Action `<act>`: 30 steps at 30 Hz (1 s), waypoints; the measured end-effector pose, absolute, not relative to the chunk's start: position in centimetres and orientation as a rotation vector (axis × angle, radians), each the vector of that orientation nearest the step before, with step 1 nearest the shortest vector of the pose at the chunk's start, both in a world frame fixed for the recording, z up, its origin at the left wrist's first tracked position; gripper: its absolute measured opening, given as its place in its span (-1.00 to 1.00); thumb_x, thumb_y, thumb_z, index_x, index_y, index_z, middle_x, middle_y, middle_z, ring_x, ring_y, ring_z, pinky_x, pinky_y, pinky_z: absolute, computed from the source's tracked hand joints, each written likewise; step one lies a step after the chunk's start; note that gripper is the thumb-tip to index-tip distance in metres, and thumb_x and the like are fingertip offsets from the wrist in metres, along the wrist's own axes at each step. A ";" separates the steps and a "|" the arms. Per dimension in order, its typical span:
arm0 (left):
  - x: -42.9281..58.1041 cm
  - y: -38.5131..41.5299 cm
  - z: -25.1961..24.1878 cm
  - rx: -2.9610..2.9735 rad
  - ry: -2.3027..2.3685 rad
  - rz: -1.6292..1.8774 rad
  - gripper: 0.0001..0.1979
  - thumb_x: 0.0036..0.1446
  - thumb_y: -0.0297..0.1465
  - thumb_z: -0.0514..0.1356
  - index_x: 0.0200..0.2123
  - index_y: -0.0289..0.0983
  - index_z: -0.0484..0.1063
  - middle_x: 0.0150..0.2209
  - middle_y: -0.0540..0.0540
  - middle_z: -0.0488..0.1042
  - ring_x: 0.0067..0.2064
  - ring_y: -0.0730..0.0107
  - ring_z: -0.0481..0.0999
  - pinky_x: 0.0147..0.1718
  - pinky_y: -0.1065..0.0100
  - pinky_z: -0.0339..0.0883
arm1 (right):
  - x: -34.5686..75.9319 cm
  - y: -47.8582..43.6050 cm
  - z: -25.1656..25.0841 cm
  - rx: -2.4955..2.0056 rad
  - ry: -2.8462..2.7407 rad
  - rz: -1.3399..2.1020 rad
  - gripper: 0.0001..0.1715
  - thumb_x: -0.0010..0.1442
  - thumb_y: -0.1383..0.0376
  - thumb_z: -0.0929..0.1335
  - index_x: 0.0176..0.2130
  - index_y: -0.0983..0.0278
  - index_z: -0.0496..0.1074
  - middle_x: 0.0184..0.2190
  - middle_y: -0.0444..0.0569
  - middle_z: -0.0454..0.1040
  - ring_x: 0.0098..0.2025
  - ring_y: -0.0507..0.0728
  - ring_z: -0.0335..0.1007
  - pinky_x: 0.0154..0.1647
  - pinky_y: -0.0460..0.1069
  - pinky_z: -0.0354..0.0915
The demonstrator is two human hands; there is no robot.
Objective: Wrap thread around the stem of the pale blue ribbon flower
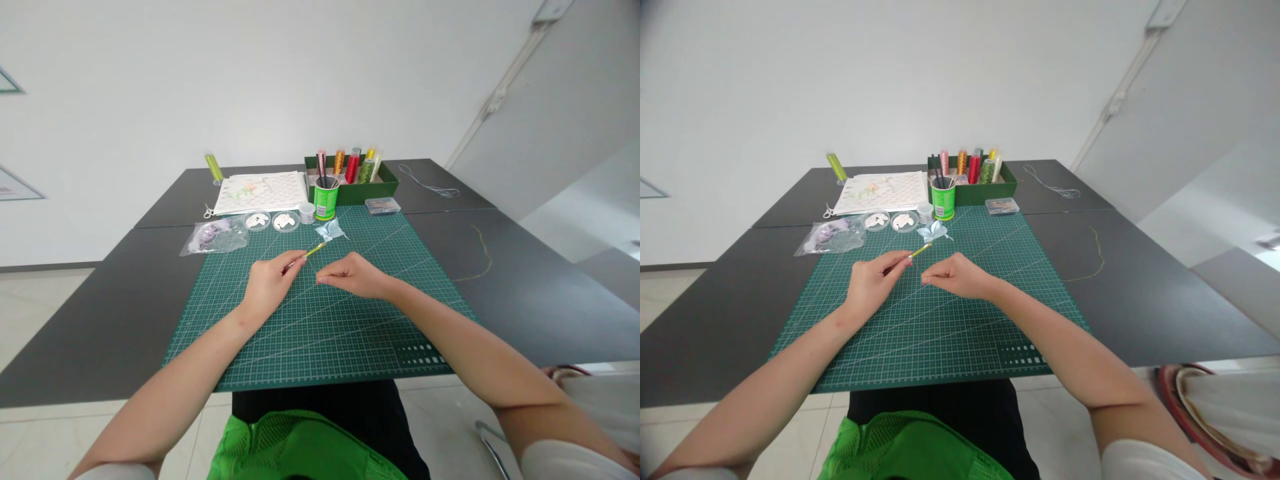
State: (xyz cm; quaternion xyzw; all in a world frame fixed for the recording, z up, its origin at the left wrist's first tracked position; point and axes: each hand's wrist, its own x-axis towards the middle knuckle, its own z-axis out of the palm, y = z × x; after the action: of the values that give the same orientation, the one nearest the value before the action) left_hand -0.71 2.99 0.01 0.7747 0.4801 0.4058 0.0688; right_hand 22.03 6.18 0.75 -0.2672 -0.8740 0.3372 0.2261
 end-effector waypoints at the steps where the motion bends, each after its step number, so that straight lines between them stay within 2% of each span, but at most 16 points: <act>1: -0.7 3.0 0.0 2.338 1.443 1.196 -0.80 0.34 -0.31 0.20 -0.08 -0.17 0.62 -0.19 0.00 0.69 -0.35 0.40 0.66 -0.36 0.44 0.46 | 22.1 6.0 0.8 -0.718 -2.434 0.874 -0.58 0.36 0.13 0.27 -0.40 0.31 0.51 -0.55 -0.17 0.39 -0.49 -0.02 0.22 -0.40 -0.12 0.13; 5: -0.7 3.1 0.1 2.333 1.428 1.116 -0.83 0.33 -0.36 0.21 -0.09 -0.18 0.60 -0.27 0.02 0.69 -0.42 0.42 0.63 -0.44 0.45 0.38 | 22.2 5.2 1.5 -0.679 -2.512 0.646 -0.59 0.41 0.20 0.23 -0.40 0.29 0.48 -0.58 -0.20 0.33 -0.55 -0.06 0.13 -0.44 -0.13 0.08; 9: -0.8 3.2 0.0 2.381 1.447 1.017 -0.85 0.33 -0.36 0.21 -0.11 -0.18 0.59 -0.30 0.03 0.68 -0.38 0.38 0.65 -0.43 0.45 0.35 | 22.3 4.3 2.5 -0.640 -2.527 0.552 -0.58 0.41 0.23 0.24 -0.40 0.29 0.52 -0.58 -0.17 0.38 -0.54 -0.05 0.18 -0.44 -0.12 0.10; 13: -0.7 3.2 0.0 2.454 1.489 0.864 -0.83 0.34 -0.34 0.20 -0.08 -0.17 0.57 -0.32 0.05 0.68 -0.42 0.37 0.63 -0.46 0.43 0.30 | 22.6 4.0 3.3 -0.678 -2.375 0.752 -0.63 0.36 0.15 0.31 -0.27 0.30 0.63 -0.52 -0.12 0.50 -0.52 -0.04 0.26 -0.47 -0.12 0.16; 16: -0.6 3.0 0.2 2.489 1.475 0.697 -0.79 0.36 -0.31 0.18 -0.02 -0.16 0.55 -0.33 0.05 0.68 -0.42 0.36 0.62 -0.46 0.43 0.28 | 23.1 4.1 3.8 -0.661 -2.218 0.915 -0.65 0.32 0.12 0.37 -0.20 0.31 0.66 -0.56 -0.13 0.50 -0.59 -0.07 0.16 -0.58 -0.13 0.08; 19: -0.3 2.7 0.5 2.534 1.404 0.507 -0.78 0.38 -0.27 0.15 -0.07 -0.15 0.58 -0.38 0.05 0.66 -0.46 0.37 0.60 -0.49 0.42 0.23 | 23.5 4.3 4.2 -0.656 -2.100 0.975 -0.67 0.29 0.13 0.41 -0.21 0.31 0.68 -0.61 -0.13 0.48 -0.64 -0.09 0.07 -0.65 -0.12 -0.01; 25: 0.4 1.7 0.7 2.682 1.161 0.398 -0.76 0.40 -0.28 0.12 -0.13 -0.18 0.59 -0.35 0.03 0.66 -0.40 0.36 0.62 -0.46 0.42 0.26 | 23.7 5.4 4.0 -0.730 -2.016 0.969 -0.73 0.23 0.13 0.45 -0.22 0.25 0.69 -0.45 -0.05 0.63 -0.60 -0.06 0.23 -0.64 -0.11 0.10; 30: 0.3 1.4 0.5 2.721 0.999 0.508 -0.80 0.39 -0.32 0.14 -0.15 -0.18 0.58 -0.32 0.07 0.67 -0.43 0.44 0.61 -0.49 0.45 0.25 | 23.8 6.8 2.8 -0.845 -1.993 0.908 -0.70 0.22 0.08 0.44 -0.20 0.20 0.69 -0.39 -0.05 0.66 -0.45 0.03 0.45 -0.49 -0.08 0.31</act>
State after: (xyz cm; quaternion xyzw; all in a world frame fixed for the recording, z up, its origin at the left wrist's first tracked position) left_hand 0.34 1.40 0.49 0.9201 0.3378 0.1717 0.0994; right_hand 23.81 6.77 2.81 -0.3319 -0.7829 0.3567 0.3868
